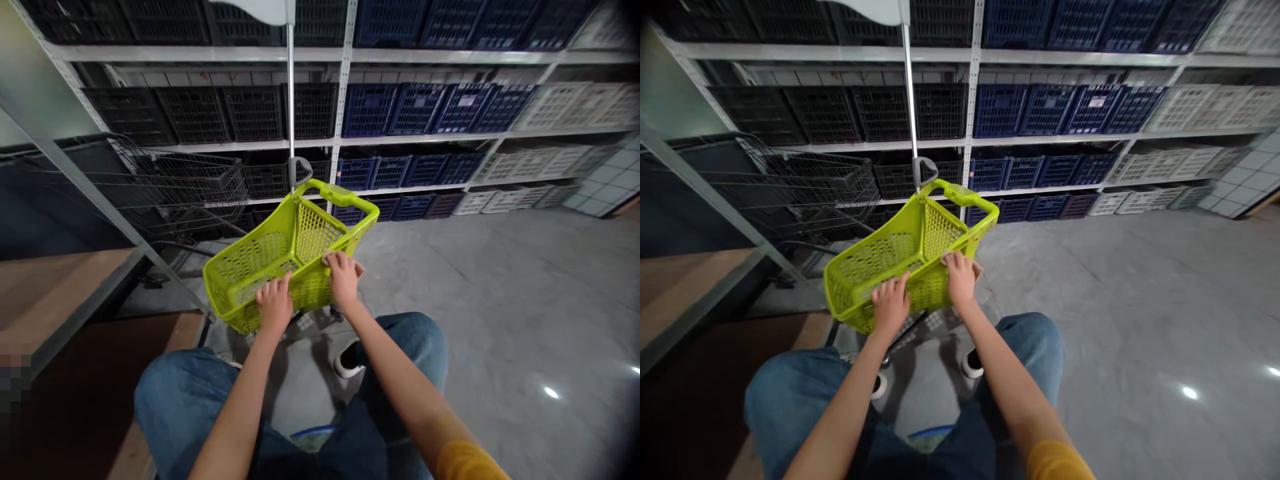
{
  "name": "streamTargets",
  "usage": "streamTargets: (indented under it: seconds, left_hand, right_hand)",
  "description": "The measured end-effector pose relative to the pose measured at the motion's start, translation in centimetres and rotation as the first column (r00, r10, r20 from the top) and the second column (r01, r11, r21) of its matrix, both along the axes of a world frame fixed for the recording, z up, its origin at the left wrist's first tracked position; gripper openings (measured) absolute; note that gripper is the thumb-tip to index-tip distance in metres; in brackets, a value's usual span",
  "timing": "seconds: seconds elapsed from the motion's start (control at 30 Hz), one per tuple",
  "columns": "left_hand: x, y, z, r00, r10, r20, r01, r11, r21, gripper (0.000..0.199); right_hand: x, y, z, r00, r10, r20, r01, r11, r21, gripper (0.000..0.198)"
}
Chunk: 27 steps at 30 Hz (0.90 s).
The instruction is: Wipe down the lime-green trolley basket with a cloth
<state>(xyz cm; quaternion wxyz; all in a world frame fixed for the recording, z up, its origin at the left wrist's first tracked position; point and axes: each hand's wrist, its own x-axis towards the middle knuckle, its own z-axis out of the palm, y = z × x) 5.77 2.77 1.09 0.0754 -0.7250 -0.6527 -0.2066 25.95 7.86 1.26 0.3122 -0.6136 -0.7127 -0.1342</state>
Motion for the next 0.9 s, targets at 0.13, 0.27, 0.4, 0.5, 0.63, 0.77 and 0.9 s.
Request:
streamTargets:
  seconds: [0.13,0.27,0.4,0.5,0.63,0.77,0.9]
  left_hand:
    - [-0.3,0.1,0.1,1.0,-0.005,-0.023,0.005,1.0,0.001,0.058]
    - [-0.7,0.1,0.3,0.998,-0.044,-0.038,0.044,0.999,-0.021,0.059]
    - [-0.2,-0.1,0.2,0.999,-0.047,-0.024,0.047,0.999,-0.014,0.062]
    - [0.2,-0.1,0.1,1.0,-0.01,-0.019,0.009,1.0,-0.01,0.061]
    - [-0.2,0.0,0.3,0.999,-0.003,-0.032,0.003,1.0,-0.025,0.06]
    - [-0.9,-0.1,0.5,0.998,-0.057,-0.031,0.056,0.998,-0.036,0.062]
    - [-0.5,-0.2,0.3,0.998,-0.055,-0.009,0.055,0.998,-0.027,0.063]
  right_hand:
    - [-2.1,-1.3,-0.3,0.958,0.162,0.235,-0.153,0.987,-0.056,0.033]
    - [2.7,1.1,2.1,0.953,0.074,0.294,-0.067,0.997,-0.033,0.029]
    - [4.5,2.0,3.1,0.973,-0.093,0.211,0.102,0.994,-0.033,0.031]
    - [1.0,0.2,1.5,0.979,-0.012,0.205,0.031,0.995,-0.092,0.031]
    - [-2.7,-1.8,0.3,0.933,0.185,0.309,-0.149,0.979,-0.137,0.03]
    - [1.1,0.0,2.7,0.914,0.156,0.375,-0.11,0.984,-0.142,0.029]
    - [4.5,1.7,4.5,0.947,-0.054,0.316,0.093,0.99,-0.11,0.033]
